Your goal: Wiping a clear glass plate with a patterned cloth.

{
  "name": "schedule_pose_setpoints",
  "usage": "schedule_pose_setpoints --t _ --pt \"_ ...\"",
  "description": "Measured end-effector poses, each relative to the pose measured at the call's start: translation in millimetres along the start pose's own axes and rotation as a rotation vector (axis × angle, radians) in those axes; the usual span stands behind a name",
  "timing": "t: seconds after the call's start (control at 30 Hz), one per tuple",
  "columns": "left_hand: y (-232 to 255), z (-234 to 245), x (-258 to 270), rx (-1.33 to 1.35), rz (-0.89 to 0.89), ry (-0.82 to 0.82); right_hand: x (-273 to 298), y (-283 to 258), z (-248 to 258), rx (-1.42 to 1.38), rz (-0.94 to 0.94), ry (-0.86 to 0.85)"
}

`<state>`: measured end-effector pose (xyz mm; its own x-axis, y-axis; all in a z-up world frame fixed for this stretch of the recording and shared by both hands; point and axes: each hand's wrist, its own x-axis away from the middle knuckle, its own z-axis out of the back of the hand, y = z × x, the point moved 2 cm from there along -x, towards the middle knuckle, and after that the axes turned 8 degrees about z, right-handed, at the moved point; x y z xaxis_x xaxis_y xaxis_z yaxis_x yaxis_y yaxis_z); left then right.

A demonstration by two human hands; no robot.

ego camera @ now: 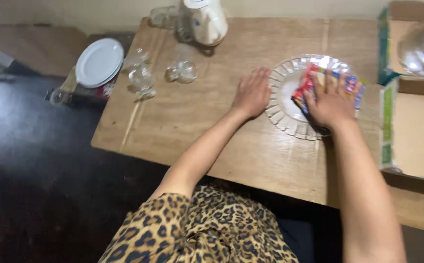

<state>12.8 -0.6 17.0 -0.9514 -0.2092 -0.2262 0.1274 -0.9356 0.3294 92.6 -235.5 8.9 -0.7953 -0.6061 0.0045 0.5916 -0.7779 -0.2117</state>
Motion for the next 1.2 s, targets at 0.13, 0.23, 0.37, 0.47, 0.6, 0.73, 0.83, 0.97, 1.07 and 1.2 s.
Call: schedule_pose_setpoints --t 0.13,0.23,0.37,0.47,0.6,0.73,0.83,0.97,1.07,1.2 --pt "6 21 7 -0.060 0.016 -0.182 25 -16 4 0.005 0.025 -0.017" --pt "-11 13 10 -0.018 -0.071 0.005 40 -41 12 -0.008 0.031 -0.057" --pt "-29 30 27 -0.015 -0.128 -0.016 56 -82 11 -0.005 0.147 -0.109" --pt "-42 45 26 -0.046 -0.159 -0.097 52 -106 10 -0.002 0.197 -0.124" --pt "-64 44 28 -0.020 -0.248 0.007 35 -121 2 0.008 0.313 -0.069" --pt "-67 53 27 0.006 -0.263 0.025 7 -135 5 0.021 0.339 -0.043" --pt "-70 46 20 0.021 -0.131 -0.180 -18 -134 7 0.003 0.320 -0.050" --pt "-73 44 17 0.056 -0.132 -0.074 -49 -134 12 -0.006 0.342 -0.064" --pt "-75 48 13 0.072 -0.132 -0.035 -71 -132 15 -0.020 0.367 -0.013" --pt "-73 47 11 0.050 -0.118 -0.072 -94 -127 19 -0.058 0.338 0.006"
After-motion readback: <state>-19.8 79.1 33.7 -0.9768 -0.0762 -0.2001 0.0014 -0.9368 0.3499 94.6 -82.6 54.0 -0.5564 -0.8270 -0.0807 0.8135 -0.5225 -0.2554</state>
